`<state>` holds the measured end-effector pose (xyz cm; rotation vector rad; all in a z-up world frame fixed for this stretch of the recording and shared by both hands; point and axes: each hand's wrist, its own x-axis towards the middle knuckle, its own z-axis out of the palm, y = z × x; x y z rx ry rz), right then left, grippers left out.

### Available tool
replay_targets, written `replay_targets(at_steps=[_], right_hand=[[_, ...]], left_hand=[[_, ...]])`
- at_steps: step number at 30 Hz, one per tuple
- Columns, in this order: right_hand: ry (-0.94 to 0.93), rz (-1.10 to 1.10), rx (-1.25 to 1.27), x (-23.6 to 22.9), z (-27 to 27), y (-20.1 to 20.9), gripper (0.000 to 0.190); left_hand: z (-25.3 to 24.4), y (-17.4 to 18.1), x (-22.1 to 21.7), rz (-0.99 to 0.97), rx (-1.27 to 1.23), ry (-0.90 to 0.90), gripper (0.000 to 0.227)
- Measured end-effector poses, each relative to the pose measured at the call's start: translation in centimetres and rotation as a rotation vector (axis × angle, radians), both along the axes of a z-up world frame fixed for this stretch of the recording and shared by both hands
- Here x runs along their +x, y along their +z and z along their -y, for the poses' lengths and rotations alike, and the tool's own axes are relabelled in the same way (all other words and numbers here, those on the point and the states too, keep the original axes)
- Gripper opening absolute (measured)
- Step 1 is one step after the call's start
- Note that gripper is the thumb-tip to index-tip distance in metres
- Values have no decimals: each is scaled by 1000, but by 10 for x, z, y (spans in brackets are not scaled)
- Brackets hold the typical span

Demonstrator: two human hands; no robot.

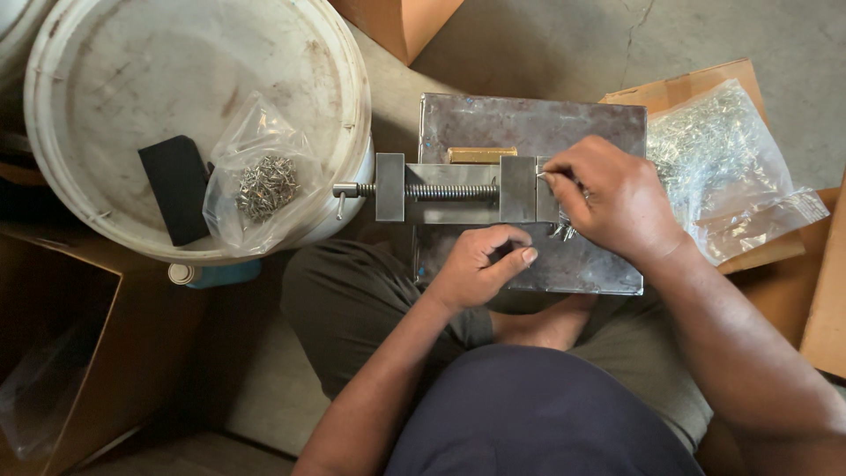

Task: The person sits on the floor and adjusts a metal workbench with a vise. They pick up small metal pins from a plastic bag and insert them into the vise jaws one by one, arranging them in a row.

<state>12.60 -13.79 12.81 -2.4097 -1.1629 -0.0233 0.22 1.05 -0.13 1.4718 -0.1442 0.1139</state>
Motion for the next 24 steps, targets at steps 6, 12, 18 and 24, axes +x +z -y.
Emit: replay_targets(at_steps=[6, 12, 18, 24], right_hand=[[45, 61, -56, -1, -4, 2, 9], [40, 91, -41, -2, 18, -12, 10], [-209, -104, 69, 2, 70, -41, 13], [-280, -159, 20, -21, 107, -67, 14]], left_hand=[[2, -1, -1, -36, 0, -2, 26], [6, -9, -4, -8, 32, 8, 22], [8, -7, -1, -87, -97, -29, 17], [5, -3, 0, -27, -69, -46, 13]])
